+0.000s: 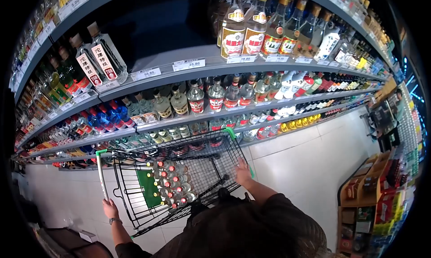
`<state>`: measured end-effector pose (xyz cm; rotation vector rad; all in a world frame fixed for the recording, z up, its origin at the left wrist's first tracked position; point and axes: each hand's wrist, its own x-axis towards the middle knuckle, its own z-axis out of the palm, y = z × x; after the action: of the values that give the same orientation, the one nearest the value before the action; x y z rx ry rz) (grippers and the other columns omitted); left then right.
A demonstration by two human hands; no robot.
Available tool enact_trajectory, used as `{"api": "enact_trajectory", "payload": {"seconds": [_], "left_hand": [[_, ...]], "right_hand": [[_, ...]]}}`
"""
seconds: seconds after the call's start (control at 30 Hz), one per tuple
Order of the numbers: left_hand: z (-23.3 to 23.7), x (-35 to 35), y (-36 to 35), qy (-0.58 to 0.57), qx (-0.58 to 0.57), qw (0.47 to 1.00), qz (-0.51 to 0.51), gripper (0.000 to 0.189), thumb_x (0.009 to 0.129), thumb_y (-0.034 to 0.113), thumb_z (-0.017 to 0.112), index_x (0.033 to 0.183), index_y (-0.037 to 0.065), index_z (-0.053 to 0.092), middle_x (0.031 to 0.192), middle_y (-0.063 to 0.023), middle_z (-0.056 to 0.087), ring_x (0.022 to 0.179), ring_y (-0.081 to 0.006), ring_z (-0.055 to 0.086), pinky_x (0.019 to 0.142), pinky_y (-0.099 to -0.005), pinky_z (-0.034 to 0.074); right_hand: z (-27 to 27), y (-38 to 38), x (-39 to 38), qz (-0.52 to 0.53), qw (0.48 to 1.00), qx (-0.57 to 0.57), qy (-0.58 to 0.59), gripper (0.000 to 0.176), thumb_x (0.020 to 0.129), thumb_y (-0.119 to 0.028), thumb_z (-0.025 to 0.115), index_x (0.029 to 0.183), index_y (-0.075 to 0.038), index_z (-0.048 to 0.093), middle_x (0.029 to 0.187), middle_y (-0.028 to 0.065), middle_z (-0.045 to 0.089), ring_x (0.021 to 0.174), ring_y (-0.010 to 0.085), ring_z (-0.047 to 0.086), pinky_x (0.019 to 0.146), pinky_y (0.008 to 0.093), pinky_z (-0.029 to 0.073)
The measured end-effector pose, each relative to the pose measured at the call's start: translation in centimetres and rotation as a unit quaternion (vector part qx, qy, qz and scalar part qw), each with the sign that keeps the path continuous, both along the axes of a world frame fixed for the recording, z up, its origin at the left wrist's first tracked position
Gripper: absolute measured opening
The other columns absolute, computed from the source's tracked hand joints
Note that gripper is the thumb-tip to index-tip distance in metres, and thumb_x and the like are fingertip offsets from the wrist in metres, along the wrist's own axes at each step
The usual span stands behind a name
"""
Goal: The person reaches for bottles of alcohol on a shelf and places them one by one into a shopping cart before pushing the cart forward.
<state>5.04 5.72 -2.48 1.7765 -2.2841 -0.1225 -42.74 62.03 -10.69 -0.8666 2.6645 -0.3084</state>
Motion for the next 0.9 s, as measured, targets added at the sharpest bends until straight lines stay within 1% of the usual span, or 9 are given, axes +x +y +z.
{"api": "enact_trajectory", "payload": {"seconds": [0.07, 0.1, 0.2, 0.23, 0.3, 0.4, 0.5, 0.73, 0.9], "left_hand": [[-0.4, 1.1, 1.9, 0.008, 0.003, 1.0, 0.021, 0.037, 0.087, 0.013, 0.061, 0.12, 0.001, 0.049, 0.113, -0.0249, 0.06, 0.102, -0.0426, 0.058, 0.08, -0.0479, 0.049], [-0.5, 1.6, 3.1, 0.013, -0.017, 0.999, 0.032, 0.041, 0.086, 0.013, 0.062, 0.123, 0.001, 0.047, 0.113, -0.025, 0.059, 0.101, -0.0428, 0.058, 0.081, -0.0478, 0.049], [-1.2, 4.4, 7.4, -0.026, -0.03, 0.994, 0.097, 0.058, 0.082, 0.013, 0.066, 0.134, 0.005, 0.042, 0.117, -0.0211, 0.059, 0.104, -0.0393, 0.059, 0.086, -0.0469, 0.049], [-0.8, 4.7, 9.4, -0.055, -0.031, 0.989, 0.131, 0.061, 0.081, 0.013, 0.067, 0.135, 0.006, 0.041, 0.119, -0.0203, 0.058, 0.105, -0.0381, 0.059, 0.086, -0.0465, 0.049], [1.9, 4.0, 13.4, -0.122, -0.016, 0.977, 0.176, 0.076, 0.076, 0.014, 0.073, 0.142, 0.011, 0.036, 0.125, -0.016, 0.056, 0.109, -0.0327, 0.057, 0.09, -0.0441, 0.046], [1.0, 5.0, 16.6, -0.17, -0.094, 0.968, 0.16, 0.091, 0.072, 0.02, 0.078, 0.148, 0.014, 0.027, 0.123, -0.0102, 0.054, 0.114, -0.0302, 0.052, 0.096, -0.0458, 0.04], [1.8, 4.3, 16.7, -0.172, -0.024, 0.961, 0.213, 0.094, 0.07, 0.027, 0.079, 0.148, 0.014, 0.027, 0.122, -0.0094, 0.054, 0.114, -0.0297, 0.052, 0.096, -0.0469, 0.039], [0.9, 6.4, 15.3, -0.148, -0.001, 0.967, 0.209, 0.075, 0.069, 0.029, 0.079, 0.131, 0.008, 0.043, 0.114, -0.0142, 0.06, 0.11, -0.0338, 0.056, 0.091, -0.047, 0.046], [1.3, 8.2, 12.6, -0.119, 0.076, 0.976, 0.168, 0.043, 0.073, 0.031, 0.075, 0.1, 0.003, 0.058, 0.094, -0.0177, 0.067, 0.09, -0.0384, 0.065, 0.079, -0.0472, 0.052]], "right_hand": [[-0.5, 2.1, -0.9, -0.044, 0.999, 0.025, -0.02, 0.05, 0.073, -0.011, 0.066, 0.123, -0.011, 0.058, 0.154, 0.0232, 0.019, 0.141, 0.0413, 0.022, 0.11, 0.0566, 0.027], [-0.4, 3.3, -1.5, -0.034, 0.991, 0.119, -0.056, 0.054, 0.077, -0.015, 0.065, 0.13, -0.011, 0.053, 0.152, 0.0262, 0.02, 0.135, 0.0442, 0.031, 0.108, 0.0528, 0.034], [-8.4, 8.5, -3.1, -0.039, 0.972, 0.0, -0.232, 0.055, 0.082, -0.022, 0.063, 0.134, -0.012, 0.049, 0.148, 0.0301, 0.021, 0.124, 0.047, 0.044, 0.103, 0.0474, 0.042], [-7.7, 8.5, -3.2, -0.023, 0.969, 0.023, -0.246, 0.061, 0.085, -0.03, 0.061, 0.141, -0.015, 0.041, 0.144, 0.0327, 0.021, 0.114, 0.0476, 0.052, 0.1, 0.0439, 0.045], [-8.0, 8.1, -3.5, -0.034, 0.967, 0.07, -0.243, 0.063, 0.086, -0.032, 0.06, 0.143, -0.017, 0.038, 0.144, 0.0329, 0.019, 0.114, 0.0466, 0.053, 0.101, 0.0441, 0.044], [-7.9, 7.7, -3.7, -0.039, 0.957, 0.134, -0.256, 0.066, 0.087, -0.034, 0.059, 0.147, -0.021, 0.032, 0.145, 0.0321, 0.016, 0.115, 0.0456, 0.053, 0.102, 0.0436, 0.044], [-6.9, 6.9, -4.7, -0.049, 0.945, 0.184, -0.266, 0.068, 0.088, -0.036, 0.058, 0.148, -0.023, 0.03, 0.146, 0.0316, 0.014, 0.116, 0.045, 0.053, 0.102, 0.0427, 0.043], [-7.2, 7.9, -3.6, -0.067, 0.923, 0.233, -0.3, 0.065, 0.088, -0.035, 0.054, 0.148, -0.024, 0.032, 0.149, 0.0341, 0.005, 0.118, 0.048, 0.051, 0.103, 0.0432, 0.043], [-7.9, 10.2, -2.2, -0.056, 0.916, 0.252, -0.308, 0.07, 0.084, -0.037, 0.058, 0.149, -0.026, 0.032, 0.15, 0.0379, -0.002, 0.123, 0.0523, 0.046, 0.103, 0.0442, 0.042]]}}
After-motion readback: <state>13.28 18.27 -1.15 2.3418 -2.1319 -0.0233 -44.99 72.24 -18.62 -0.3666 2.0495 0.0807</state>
